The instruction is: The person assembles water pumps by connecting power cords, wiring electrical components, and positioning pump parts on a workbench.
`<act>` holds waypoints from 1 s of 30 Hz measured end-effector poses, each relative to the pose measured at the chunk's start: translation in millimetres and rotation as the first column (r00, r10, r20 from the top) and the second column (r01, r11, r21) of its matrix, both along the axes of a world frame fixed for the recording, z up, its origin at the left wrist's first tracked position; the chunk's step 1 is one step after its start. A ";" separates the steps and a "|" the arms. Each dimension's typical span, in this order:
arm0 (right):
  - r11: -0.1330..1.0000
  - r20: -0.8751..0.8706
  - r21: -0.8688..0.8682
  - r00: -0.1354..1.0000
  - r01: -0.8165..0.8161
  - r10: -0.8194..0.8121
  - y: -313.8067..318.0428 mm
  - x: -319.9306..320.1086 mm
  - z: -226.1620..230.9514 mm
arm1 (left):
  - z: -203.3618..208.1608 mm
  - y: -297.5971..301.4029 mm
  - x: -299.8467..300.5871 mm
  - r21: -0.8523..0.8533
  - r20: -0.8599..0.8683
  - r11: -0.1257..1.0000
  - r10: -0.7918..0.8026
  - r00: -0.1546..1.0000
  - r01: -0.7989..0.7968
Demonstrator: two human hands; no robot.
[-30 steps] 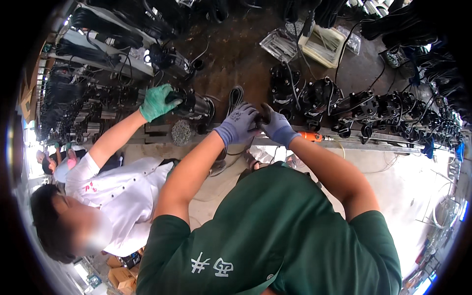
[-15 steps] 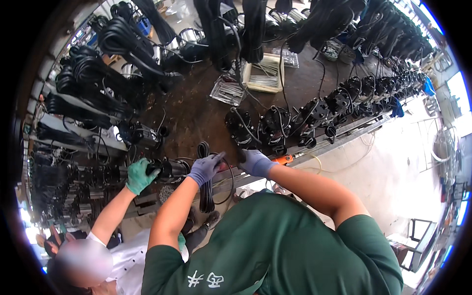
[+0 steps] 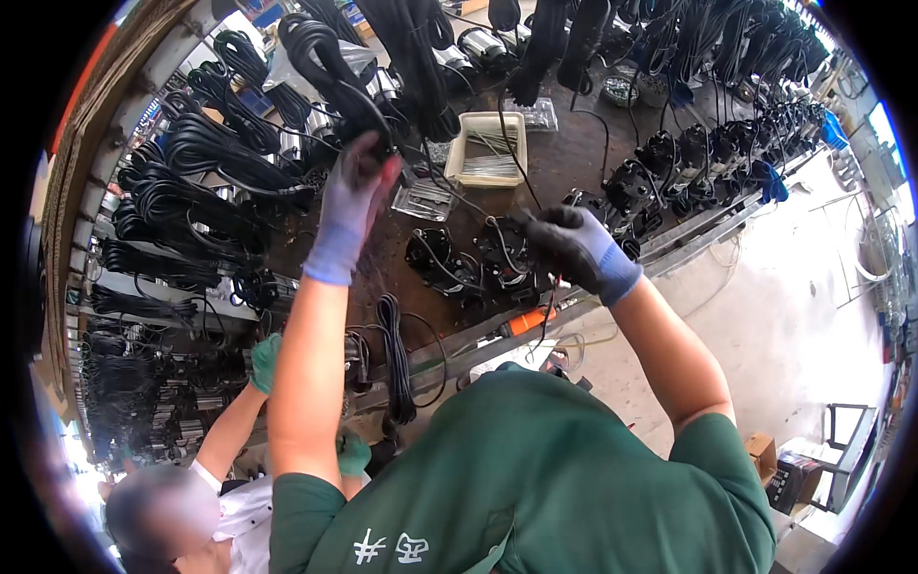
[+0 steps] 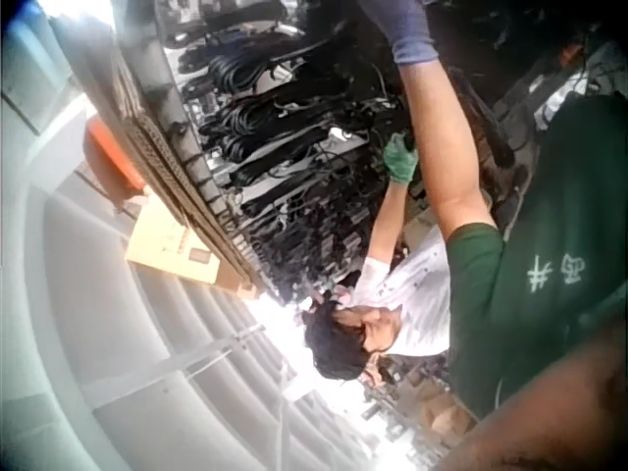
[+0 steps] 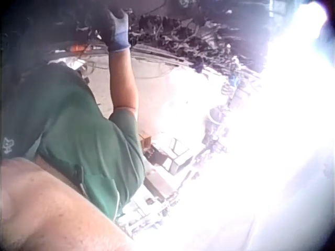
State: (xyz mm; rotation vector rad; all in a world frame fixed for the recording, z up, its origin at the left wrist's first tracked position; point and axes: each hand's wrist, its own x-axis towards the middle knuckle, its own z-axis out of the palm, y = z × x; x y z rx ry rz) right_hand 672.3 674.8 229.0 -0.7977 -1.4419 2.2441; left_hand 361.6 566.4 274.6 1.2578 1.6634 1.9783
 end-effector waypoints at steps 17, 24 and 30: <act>0.972 -0.252 -0.042 0.944 -0.232 0.214 65.1 -43.7 57.8 | 76.8 15.4 86.6 -0.013 0.491 0.937 -0.298 0.819 0.349; 0.952 -0.418 -0.095 0.880 -0.290 0.226 70.9 -51.4 50.7 | 57.8 40.9 97.9 -0.057 0.385 0.997 -0.028 0.922 0.054; 0.964 -0.293 -0.021 0.924 -0.265 0.248 66.8 -56.1 49.2 | 51.0 39.9 99.3 -0.082 0.403 0.996 -0.011 0.915 0.047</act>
